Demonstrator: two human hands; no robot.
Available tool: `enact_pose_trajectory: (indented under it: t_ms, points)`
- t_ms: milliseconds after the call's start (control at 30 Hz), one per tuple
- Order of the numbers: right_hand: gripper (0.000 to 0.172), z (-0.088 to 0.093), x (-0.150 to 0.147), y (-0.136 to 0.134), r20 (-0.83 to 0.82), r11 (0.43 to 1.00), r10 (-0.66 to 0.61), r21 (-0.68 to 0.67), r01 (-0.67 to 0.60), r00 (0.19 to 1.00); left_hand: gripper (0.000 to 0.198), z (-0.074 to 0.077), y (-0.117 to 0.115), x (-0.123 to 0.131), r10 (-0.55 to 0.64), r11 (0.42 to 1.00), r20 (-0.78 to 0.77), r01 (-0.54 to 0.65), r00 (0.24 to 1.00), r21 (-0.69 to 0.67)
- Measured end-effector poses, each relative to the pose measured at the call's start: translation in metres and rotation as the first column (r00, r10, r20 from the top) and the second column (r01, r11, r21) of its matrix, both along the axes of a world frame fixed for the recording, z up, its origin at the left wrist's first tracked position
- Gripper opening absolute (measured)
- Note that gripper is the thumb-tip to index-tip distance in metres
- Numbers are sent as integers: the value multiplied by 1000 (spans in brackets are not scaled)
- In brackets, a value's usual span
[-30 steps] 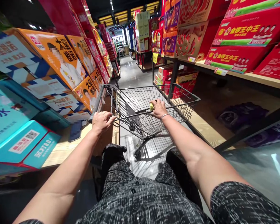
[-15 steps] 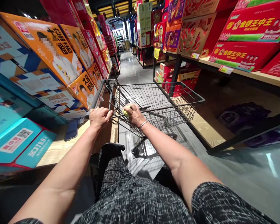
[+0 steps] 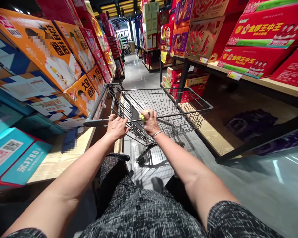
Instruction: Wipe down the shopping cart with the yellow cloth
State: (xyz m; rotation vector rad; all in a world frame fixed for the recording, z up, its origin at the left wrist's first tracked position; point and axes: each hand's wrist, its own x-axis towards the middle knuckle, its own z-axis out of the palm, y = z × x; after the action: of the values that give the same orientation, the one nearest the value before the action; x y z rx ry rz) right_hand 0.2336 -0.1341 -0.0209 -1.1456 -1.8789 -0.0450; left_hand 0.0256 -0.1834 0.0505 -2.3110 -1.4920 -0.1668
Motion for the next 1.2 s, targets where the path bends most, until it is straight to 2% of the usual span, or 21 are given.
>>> enact_pose_trajectory:
  t_ms: [133,233,300,467,533,633,767,867,933,1000,1067,1133,1200]
  points:
    - [61,12,-51,-4,26,973,229,32,-229,973,27,1,4,-6,18,1000,-31,-19,999,-16]
    - [61,14,-50,4,36,962,273,10,-274,961,30,4,6,-9,42,997,-49,-45,998,-56]
    - [62,9,-26,14,27,976,218,-23,-217,976,33,6,7,-11,58,995,-77,-64,995,-82]
    - [62,-8,66,33,-27,994,-91,-59,90,995,43,14,8,-12,92,987,-120,-106,988,-119]
    - [63,-10,82,35,-32,985,-172,-30,171,985,45,17,7,-6,115,983,-116,-130,987,-132]
    - [71,-11,62,29,-21,989,-138,51,139,990,51,22,6,8,113,968,-122,-137,986,-209]
    - [74,-21,-11,11,-12,973,98,210,-93,995,59,23,12,19,98,928,-115,-133,989,-347]
    - [64,-47,-49,-3,-17,949,189,261,-179,982,57,25,19,14,130,912,-58,-143,990,-385]
    - [52,-75,-55,-11,36,957,209,196,-212,977,53,28,24,10,120,895,-56,-133,991,-425]
    - [40,-107,-48,-17,137,975,210,39,-218,968,45,31,27,9,115,877,-81,-139,990,-459]
    - [33,-139,-31,-21,230,969,197,-193,-153,953,38,32,28,10,123,872,-112,-161,986,-462]
    - [29,-166,-9,-22,290,905,153,-425,-16,945,34,31,28,12,133,880,-124,-175,983,-441]
    - [30,-183,15,-22,327,826,92,-553,112,940,37,28,29,15,144,885,-124,-184,982,-427]
